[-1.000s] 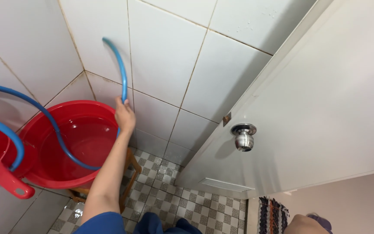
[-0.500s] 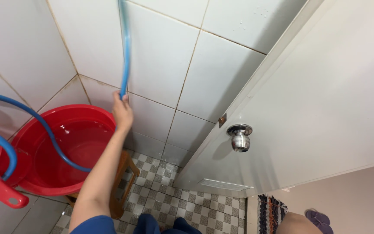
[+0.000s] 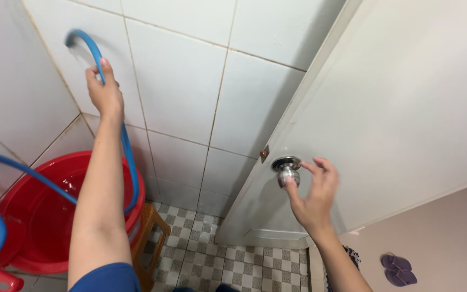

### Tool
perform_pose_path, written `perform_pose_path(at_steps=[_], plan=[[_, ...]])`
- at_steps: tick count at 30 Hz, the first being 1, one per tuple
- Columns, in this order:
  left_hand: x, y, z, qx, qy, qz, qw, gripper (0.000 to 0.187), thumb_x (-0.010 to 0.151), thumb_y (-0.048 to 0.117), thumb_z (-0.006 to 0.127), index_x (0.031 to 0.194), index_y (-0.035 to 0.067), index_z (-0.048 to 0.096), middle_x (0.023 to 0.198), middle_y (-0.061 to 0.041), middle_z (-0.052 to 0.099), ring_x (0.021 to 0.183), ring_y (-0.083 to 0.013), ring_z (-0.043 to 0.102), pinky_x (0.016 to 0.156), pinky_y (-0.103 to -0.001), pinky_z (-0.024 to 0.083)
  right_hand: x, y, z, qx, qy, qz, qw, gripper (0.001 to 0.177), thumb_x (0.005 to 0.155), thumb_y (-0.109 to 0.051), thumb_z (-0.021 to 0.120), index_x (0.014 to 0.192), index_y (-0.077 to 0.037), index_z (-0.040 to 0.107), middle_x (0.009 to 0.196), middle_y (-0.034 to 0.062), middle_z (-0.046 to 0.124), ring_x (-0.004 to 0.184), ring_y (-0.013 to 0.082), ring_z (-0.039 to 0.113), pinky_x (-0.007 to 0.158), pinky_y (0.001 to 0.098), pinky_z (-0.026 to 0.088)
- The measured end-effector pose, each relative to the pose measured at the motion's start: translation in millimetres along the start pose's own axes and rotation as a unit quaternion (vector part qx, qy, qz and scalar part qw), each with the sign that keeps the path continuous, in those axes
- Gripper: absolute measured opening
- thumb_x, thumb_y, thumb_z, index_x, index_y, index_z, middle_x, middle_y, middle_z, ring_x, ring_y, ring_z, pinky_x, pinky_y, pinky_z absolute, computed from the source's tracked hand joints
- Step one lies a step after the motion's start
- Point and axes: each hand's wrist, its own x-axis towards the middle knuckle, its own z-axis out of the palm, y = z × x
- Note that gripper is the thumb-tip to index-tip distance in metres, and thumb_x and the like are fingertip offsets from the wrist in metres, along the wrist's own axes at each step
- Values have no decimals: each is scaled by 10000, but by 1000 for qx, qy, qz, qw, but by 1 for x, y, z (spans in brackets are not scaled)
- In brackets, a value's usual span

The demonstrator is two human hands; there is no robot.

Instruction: Rinsing the bathroom walls and door using a water hose

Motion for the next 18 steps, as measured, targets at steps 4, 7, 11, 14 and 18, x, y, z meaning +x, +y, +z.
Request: perform_pose_path(at_steps=[4, 7, 11, 14, 18], plan=[[2, 56, 25, 23, 31, 96, 995, 467, 970, 689, 519, 863, 237, 560, 614, 72, 559, 553, -81, 500, 583, -309, 431, -5, 30, 35, -10, -221, 248, 943, 498, 908, -450, 599, 1227, -69, 570, 1255, 106, 502, 1134, 270, 549, 974, 436, 432], [-9, 92, 51, 51, 8, 189, 981, 498, 1006, 682, 469, 825, 230, 577, 651, 75, 585, 586, -116, 530, 574, -341, 409, -10, 34, 54, -26, -268, 336, 902, 460, 869, -519, 586, 1150, -157, 550, 1194, 28, 554, 989, 242, 630, 828, 453, 494], [-39, 117, 95, 118, -62, 310, 941, 548, 1050, 673, 404, 857, 176, 530, 582, -76, 602, 572, -380, 631, 555, -513, 427, -14, 28, 69, -57, -240, 333, 910, 427, 836, -514, 624, 1074, -182, 501, 1146, 42, 549, 934, 355, 634, 781, 533, 485], [-78, 135, 120, 159, -118, 354, 914, 537, 1057, 657, 393, 900, 160, 521, 592, -134, 619, 620, -486, 629, 555, -582, 440, -28, 32, 82, -70, -193, 287, 936, 437, 850, -467, 633, 1115, -149, 492, 1136, 54, 520, 886, 361, 624, 690, 551, 495], [-120, 124, 154, 185, -176, 420, 871, 535, 1049, 664, 401, 976, 154, 547, 582, -124, 630, 607, -500, 631, 508, -589, 451, -36, 36, 93, -73, -166, 284, 941, 428, 848, -460, 634, 1108, -153, 487, 1105, 50, 503, 821, 363, 621, 637, 556, 498]])
